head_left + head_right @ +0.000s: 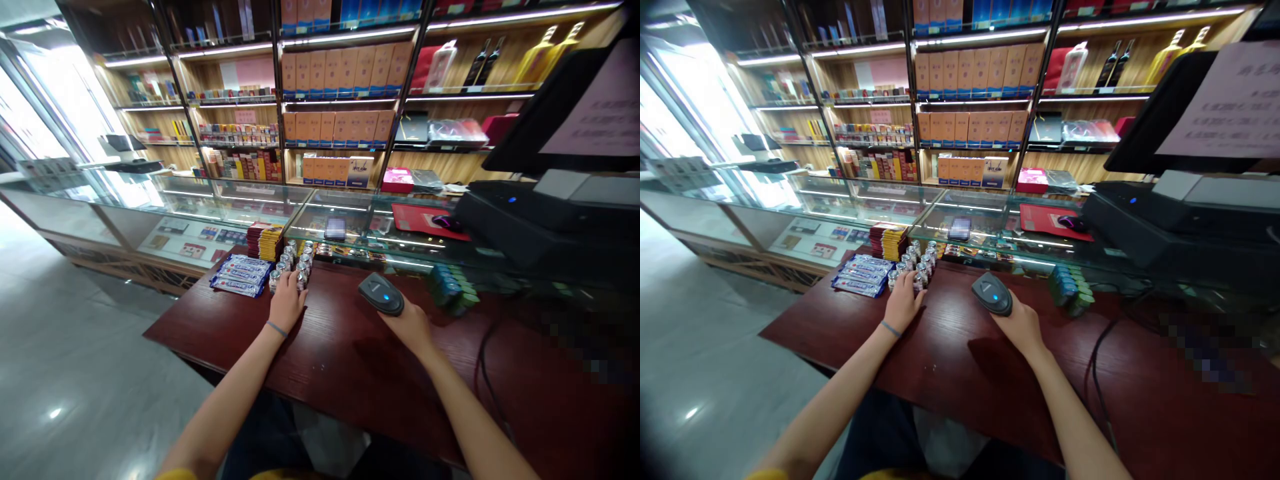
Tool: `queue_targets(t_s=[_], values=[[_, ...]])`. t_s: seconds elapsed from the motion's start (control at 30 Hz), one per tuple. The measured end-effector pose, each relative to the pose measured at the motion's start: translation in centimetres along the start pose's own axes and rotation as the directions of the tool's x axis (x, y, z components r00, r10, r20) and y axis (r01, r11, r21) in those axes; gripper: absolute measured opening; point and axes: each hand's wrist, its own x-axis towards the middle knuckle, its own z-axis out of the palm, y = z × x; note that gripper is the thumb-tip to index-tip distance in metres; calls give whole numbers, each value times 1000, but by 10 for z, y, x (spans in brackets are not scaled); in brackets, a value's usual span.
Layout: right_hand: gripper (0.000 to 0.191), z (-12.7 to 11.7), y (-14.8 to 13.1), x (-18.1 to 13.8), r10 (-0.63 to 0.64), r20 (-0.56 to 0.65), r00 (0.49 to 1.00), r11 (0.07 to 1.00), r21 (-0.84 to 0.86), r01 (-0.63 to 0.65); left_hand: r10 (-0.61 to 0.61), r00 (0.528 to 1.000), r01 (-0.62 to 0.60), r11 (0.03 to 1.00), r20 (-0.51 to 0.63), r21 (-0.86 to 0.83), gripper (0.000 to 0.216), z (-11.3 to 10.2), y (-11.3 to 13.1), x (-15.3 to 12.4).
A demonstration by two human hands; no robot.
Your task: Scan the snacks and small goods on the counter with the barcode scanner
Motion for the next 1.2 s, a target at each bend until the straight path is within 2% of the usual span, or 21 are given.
queue_targets(t_s=[0.23,0.3,0.4,0.47,0.5,0.57,0.63,0.67,0.7,0.77,0.9,1.0,1.1,1.2], values=[[36,-3,0,-1,13,-4,1000,1000,10,-13,-40,999,41,998,33,-39,38,3,-1,0],[40,-3,2,0,19,-8,1000,999,31,-19,13,1000,-11,991,16,-131,33,2,2,0],[46,-4,5,0,29,-20,999,996,82,-28,28,999,-41,912,-37,-407,36,4,13,6],[46,-5,6,0,34,-30,999,993,115,-30,-54,998,52,760,17,-647,44,7,25,14],[45,-6,7,0,35,-38,999,991,127,-30,-92,992,125,640,86,-758,48,10,32,19],[43,-8,6,1,37,-52,998,989,144,-30,-111,957,291,332,269,-897,55,15,44,31],[40,-11,6,1,50,-58,997,988,149,-41,-91,905,420,28,416,-907,61,21,55,44],[37,-12,5,1,60,-59,996,988,147,-51,-80,880,460,-92,467,-883,62,25,59,49],[35,-13,5,1,67,-59,996,988,145,-58,-68,858,490,-186,509,-852,62,29,63,54],[32,-15,4,1,74,-66,995,988,143,-64,-44,828,522,-302,559,-798,61,39,66,61],[38,-17,5,-1,55,-63,996,995,82,-50,-72,798,539,-360,598,-762,55,64,62,63],[46,-16,4,-2,-28,-18,999,997,-78,26,-134,774,544,-363,619,-757,51,78,52,59],[52,-13,-3,-4,-161,117,980,957,-225,184,-183,753,557,-334,632,-760,51,84,43,55],[58,-11,-11,-6,-232,233,944,919,-266,291,-209,748,560,-310,630,-768,53,86,38,55]])
